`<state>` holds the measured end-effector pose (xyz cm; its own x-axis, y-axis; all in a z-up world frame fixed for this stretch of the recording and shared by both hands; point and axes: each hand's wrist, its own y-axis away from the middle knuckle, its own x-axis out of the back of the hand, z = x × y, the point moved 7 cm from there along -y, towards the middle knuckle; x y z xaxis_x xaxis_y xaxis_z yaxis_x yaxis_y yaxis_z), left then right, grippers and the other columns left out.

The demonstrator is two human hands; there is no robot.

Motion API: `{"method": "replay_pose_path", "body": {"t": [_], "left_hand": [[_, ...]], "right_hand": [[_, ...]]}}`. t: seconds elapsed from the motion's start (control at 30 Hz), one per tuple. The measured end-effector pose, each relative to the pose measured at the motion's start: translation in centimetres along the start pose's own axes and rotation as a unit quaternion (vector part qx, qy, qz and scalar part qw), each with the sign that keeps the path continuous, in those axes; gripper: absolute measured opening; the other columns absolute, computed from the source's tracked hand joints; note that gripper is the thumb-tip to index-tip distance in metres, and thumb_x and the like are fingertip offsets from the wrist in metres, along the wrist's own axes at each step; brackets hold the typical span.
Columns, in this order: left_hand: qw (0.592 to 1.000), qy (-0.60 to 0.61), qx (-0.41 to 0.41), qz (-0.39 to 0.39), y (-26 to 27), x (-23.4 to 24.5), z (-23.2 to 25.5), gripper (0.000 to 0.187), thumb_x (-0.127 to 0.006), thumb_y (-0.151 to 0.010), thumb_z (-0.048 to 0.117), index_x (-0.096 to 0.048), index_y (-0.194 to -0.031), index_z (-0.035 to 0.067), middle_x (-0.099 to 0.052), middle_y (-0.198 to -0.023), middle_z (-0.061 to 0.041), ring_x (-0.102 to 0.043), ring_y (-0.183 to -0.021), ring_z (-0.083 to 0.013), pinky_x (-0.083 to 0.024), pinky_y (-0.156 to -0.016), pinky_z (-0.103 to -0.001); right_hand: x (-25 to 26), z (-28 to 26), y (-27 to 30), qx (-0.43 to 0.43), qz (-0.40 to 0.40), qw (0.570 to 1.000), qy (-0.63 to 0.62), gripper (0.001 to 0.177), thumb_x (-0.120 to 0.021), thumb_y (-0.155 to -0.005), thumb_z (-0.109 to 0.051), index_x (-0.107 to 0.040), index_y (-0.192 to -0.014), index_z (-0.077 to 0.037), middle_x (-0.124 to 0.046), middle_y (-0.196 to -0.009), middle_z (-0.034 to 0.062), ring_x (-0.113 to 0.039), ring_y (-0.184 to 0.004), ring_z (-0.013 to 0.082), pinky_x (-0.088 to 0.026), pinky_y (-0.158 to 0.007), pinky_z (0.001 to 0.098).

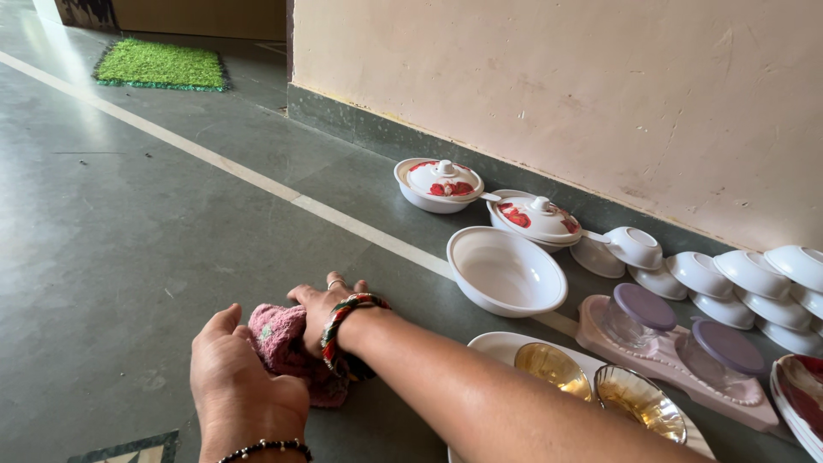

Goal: The person wipes various bowls, plates, and a plastic container with a cloth.

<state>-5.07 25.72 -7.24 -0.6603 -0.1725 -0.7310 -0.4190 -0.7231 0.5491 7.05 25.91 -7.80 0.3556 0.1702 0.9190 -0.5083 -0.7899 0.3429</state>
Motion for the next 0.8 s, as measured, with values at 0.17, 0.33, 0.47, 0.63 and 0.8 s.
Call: {"method": "replay_pose_path", "body": {"t": [0.17,0.33,0.47,0.63,0.8], "left_hand": [[0.994,-0.078,0.051,0.052,2.7,-0.6,-0.1,0.057,-0.035,-0.103,0.039,-0.037,-0.148,0.004,-0.06,-0.138,-0.012,-0.061,-0.126,-0.0292,-0.036,-0.112,-0.066],[0.996,-0.061,0.056,0.035,3.3,-0.8,-0.2,0.061,-0.034,-0.103,0.038,-0.033,-0.152,0.003,-0.052,-0.146,-0.016,-0.054,-0.136,-0.0379,-0.023,-0.115,-0.081],[0.997,-0.058,0.052,0.009,2.9,-0.9,-0.3,0.065,-0.034,-0.101,0.039,-0.036,-0.152,-0.001,-0.053,-0.148,-0.017,-0.054,-0.139,-0.0383,-0.02,-0.114,-0.083],[0.982,-0.141,0.09,0.091,2.5,0.6,-0.8,0.064,-0.045,-0.099,0.042,-0.035,-0.157,0.016,-0.048,-0.156,-0.019,-0.045,-0.147,-0.0424,-0.002,-0.122,-0.078],[0.98,-0.174,0.098,0.018,1.8,-0.9,-2.2,0.06,-0.044,-0.1,0.047,-0.039,-0.152,0.017,-0.049,-0.154,-0.014,-0.047,-0.142,-0.038,-0.016,-0.119,-0.074]], "right_hand": [[0.2,-0.1,1.5,-0.087,-0.008,0.996,-0.025,0.083,-0.077,-0.084,-0.018,-0.04,-0.154,-0.044,-0.027,-0.165,0.0047,-0.029,-0.151,0.0433,-0.043,-0.113,0.0605],[0.3,0.5,1.0,-0.089,0.011,0.994,-0.056,0.07,-0.08,-0.081,-0.019,-0.054,-0.144,-0.04,-0.034,-0.159,0.0038,-0.033,-0.149,0.0408,-0.045,-0.113,0.0553],[-0.5,1.8,-1.4,-0.091,0.044,0.992,-0.072,0.063,-0.08,-0.082,-0.022,-0.06,-0.14,-0.035,-0.039,-0.157,0.0075,-0.039,-0.144,0.0405,-0.047,-0.111,0.0503],[0.5,3.5,-4.5,-0.018,0.071,0.99,-0.123,0.062,-0.077,-0.08,-0.023,-0.061,-0.14,-0.026,-0.066,-0.138,0.0095,-0.052,-0.136,0.0335,-0.047,-0.109,0.0412],[-0.2,3.4,-5.8,0.031,-0.017,0.861,-0.508,0.048,-0.065,-0.088,-0.022,-0.063,-0.135,-0.009,-0.073,-0.127,0.0137,-0.07,-0.116,0.0272,-0.056,-0.097,0.0394]]}}
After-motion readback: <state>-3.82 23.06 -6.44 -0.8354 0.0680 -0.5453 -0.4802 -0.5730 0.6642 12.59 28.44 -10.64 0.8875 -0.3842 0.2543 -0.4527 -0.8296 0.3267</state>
